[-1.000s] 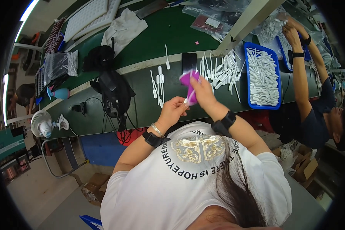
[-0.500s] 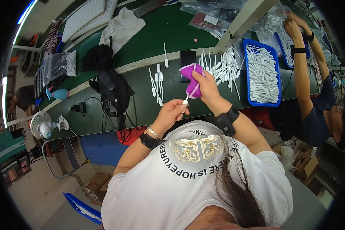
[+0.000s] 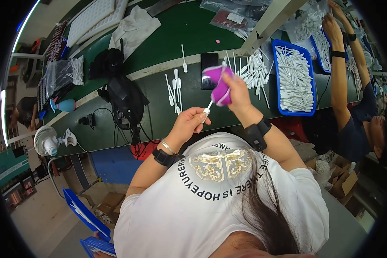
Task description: The person wipes down white plastic components with a cloth and places them into a blue tray. After moving the tray, they walk to another station, pour liquid from a bottle onto a cloth, and wipe down the work surface and small black items.
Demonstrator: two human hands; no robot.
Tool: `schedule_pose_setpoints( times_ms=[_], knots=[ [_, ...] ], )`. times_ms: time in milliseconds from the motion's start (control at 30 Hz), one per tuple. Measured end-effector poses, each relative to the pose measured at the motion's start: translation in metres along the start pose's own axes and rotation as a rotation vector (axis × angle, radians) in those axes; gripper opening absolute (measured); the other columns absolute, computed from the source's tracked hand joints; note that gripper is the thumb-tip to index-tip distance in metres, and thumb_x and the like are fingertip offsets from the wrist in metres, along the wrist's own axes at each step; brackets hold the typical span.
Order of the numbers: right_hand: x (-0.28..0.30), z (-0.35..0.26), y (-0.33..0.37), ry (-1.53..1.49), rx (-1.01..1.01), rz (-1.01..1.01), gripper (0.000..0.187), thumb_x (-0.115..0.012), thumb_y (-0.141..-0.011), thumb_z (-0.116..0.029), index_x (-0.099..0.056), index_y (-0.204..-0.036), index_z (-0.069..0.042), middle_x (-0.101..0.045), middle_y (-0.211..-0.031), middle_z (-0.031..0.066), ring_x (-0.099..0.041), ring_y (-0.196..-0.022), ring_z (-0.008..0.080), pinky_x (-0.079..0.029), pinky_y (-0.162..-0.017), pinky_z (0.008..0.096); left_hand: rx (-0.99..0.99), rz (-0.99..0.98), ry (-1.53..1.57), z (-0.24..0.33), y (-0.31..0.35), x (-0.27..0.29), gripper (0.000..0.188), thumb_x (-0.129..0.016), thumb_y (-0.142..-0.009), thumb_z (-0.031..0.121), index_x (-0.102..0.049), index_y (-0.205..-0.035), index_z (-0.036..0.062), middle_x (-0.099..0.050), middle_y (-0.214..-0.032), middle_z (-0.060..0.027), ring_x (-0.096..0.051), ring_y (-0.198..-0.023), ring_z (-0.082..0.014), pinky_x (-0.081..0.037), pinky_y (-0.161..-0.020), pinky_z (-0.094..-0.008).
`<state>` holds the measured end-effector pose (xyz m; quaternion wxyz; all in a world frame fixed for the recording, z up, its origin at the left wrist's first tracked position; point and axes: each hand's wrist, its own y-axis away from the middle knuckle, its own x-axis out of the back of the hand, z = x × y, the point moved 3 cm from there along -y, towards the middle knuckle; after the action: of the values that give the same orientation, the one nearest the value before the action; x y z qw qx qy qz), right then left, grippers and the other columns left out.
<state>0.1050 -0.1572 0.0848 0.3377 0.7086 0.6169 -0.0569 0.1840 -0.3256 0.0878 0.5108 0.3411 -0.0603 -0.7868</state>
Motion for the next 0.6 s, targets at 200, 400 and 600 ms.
schedule_pose_setpoints(
  times_ms=[200,400,600],
  knots=[
    [0.044,-0.023,-0.024,-0.131,-0.053,-0.035,0.026,-0.046,-0.090,-0.025,-0.053,-0.103,-0.003,-0.059,-0.079,0.0058,-0.057,-0.061,0.0139,-0.048,-0.055,0.0270,-0.049,0.065,-0.077,0.010,0.002,0.003,0.018,-0.050,-0.089,0.015,-0.054,-0.099,0.0003,-0.060,-0.078,-0.0058,-0.044,-0.051,-0.0038,-0.037,-0.045,-0.0163],
    [0.026,0.002,0.003,-0.098,-0.222,-0.291,0.031,-0.043,-0.091,-0.027,-0.049,-0.111,-0.004,-0.058,-0.090,0.0058,-0.058,-0.075,0.0134,-0.049,-0.063,0.0278,-0.037,0.092,-0.021,0.007,-0.007,0.011,0.019,-0.049,-0.089,0.015,-0.053,-0.100,0.0000,-0.061,-0.080,-0.0060,-0.045,-0.052,-0.0042,-0.037,-0.046,-0.0164],
    [-0.008,0.045,0.038,0.323,-0.211,-0.336,0.032,-0.047,-0.090,-0.022,-0.046,-0.117,-0.005,-0.054,-0.104,0.0045,-0.052,-0.089,0.0103,-0.044,-0.074,0.0243,-0.365,0.230,-0.561,-0.002,-0.025,0.002,0.020,-0.046,-0.085,0.013,-0.055,-0.096,-0.0010,-0.061,-0.084,-0.0143,-0.060,-0.073,-0.0292,-0.047,-0.061,-0.0370]
  ],
)
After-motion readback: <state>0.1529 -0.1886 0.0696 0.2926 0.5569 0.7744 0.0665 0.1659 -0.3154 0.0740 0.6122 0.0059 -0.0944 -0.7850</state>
